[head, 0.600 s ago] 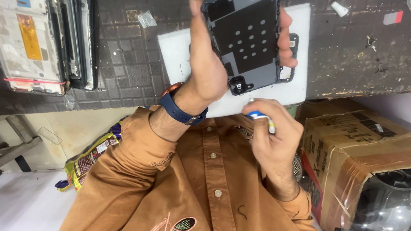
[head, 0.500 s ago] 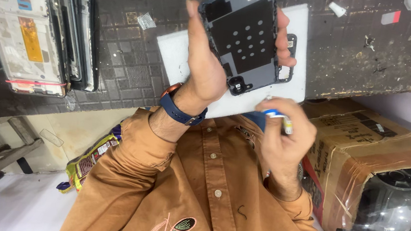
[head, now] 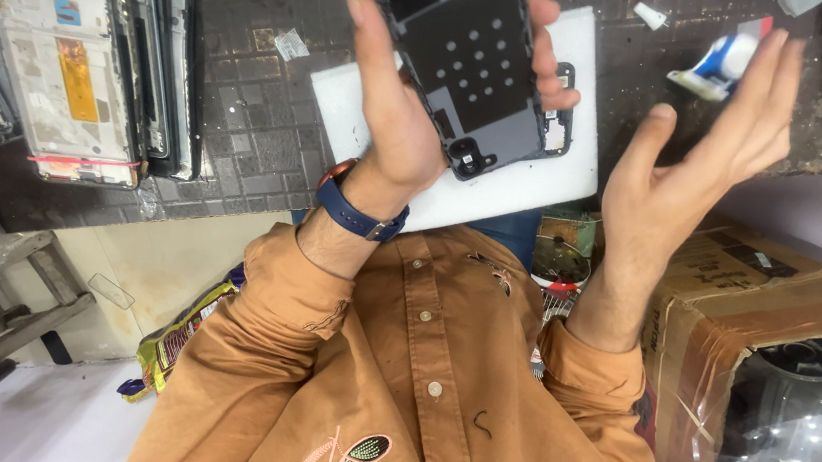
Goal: The person reassembles a smartphone by placing the back cover onto the chassis and pressing the edges to secure it. They then apply adhesive along the seams, wrap rubber bands around the device to hold it in place, and use a prying tool to adjust the edges.
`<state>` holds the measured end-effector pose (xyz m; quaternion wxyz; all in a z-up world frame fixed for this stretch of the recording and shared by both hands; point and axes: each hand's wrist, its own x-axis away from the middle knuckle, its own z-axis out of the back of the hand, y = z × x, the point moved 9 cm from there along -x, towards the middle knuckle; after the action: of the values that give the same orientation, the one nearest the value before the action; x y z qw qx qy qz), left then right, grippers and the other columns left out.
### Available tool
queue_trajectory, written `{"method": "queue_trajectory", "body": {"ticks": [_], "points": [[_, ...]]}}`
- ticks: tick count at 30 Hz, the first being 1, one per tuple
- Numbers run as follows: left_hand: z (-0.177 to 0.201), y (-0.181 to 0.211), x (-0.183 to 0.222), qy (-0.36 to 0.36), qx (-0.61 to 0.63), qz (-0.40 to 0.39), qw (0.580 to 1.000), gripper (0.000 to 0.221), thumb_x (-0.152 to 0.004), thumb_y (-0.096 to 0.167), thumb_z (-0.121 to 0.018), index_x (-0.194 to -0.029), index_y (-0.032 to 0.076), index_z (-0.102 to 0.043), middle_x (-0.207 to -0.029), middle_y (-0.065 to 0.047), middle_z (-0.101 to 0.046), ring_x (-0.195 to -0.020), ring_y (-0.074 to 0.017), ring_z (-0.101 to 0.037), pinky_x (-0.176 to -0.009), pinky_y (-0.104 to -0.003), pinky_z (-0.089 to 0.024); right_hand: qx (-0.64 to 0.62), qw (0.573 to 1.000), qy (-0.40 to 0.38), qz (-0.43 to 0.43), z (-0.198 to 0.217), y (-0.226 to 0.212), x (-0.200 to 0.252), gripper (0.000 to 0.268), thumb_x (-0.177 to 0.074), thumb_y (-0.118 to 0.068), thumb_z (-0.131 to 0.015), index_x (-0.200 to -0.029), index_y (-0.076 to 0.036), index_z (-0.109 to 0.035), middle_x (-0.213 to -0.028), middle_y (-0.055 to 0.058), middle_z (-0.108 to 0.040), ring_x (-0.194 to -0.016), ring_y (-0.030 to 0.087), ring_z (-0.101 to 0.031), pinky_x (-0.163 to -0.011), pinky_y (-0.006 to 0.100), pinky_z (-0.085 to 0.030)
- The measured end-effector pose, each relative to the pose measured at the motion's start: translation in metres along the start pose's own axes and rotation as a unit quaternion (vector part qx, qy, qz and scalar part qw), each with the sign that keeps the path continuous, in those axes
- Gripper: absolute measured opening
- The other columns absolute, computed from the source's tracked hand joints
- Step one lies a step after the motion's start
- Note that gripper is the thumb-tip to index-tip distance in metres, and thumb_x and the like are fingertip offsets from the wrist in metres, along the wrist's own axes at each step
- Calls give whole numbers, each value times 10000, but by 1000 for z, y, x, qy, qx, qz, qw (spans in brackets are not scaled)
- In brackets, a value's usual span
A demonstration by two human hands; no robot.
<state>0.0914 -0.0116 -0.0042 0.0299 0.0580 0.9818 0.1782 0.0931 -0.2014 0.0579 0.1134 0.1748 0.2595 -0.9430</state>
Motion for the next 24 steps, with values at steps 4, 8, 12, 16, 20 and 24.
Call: {"method": "queue_trajectory", "body": {"ticks": [4, 8, 12, 16, 20, 24], "points": [[-3, 7, 0, 27, -3, -38, 999, 1132, -943, 926, -156, -1231, -86, -573, -1010, -186, -658, -904, -275, -636, -949, -503, -506, 13, 998, 55, 7, 5, 6, 9, 653, -1045, -125, -577, -1619, -108, -268, -1670, 131, -187, -1501, 284, -251, -1205, 406, -284], [-14, 15, 4, 24, 78, -85, 993, 1150, -850, 978, -160, -1223, -33, -563, -1041, -159, -642, -930, -254, -638, -1008, -501, -517, -177, 981, 38, -66, -2, 1, 22, 764, -1005, -442, -676, -1592, -83, -344, -1572, 120, -362, -1301, 230, -427, -999, 375, -443], [-24, -7, 20, -9, 128, -131, 983, 1011, -898, 942, -320, -1227, 15, -552, -1117, -131, -635, -1061, -259, -672, -1094, -477, -500, -408, 908, -45, -87, -21, -28, 54, 989, -935, -552, -785, -1618, -69, -257, -1563, 128, -387, -1358, 226, -448, -1138, 382, -419], [-46, -37, 30, 9, 96, -87, 992, 793, -879, 707, -649, -1321, 59, -536, -1220, -154, -644, -1207, -319, -659, -1075, -531, -529, -549, 834, -23, -58, -19, -53, 58, 1070, -860, -547, -849, -1588, -68, -229, -1544, 137, -426, -1465, 271, -438, -1235, 413, -389], [-83, -45, 30, -13, 45, -60, 997, 714, -831, 470, -862, -1343, 107, -521, -1273, -147, -633, -1225, -286, -620, -1068, -526, -535, -513, 840, 101, -149, -7, -44, 60, 1113, -791, -567, -875, -1538, -1, -275, -1477, 126, -419, -1393, 248, -410, -1240, 419, -354], [-115, -50, 23, -23, 225, -205, 952, 744, -751, 324, -946, -1308, 45, -539, -1219, -102, -619, -1149, -279, -683, -981, -448, -567, -415, 893, 169, 30, 23, -43, 48, 1102, -693, -729, -803, -1444, -31, -397, -1355, 113, -503, -1302, 241, -533, -1081, 412, -483]]}}
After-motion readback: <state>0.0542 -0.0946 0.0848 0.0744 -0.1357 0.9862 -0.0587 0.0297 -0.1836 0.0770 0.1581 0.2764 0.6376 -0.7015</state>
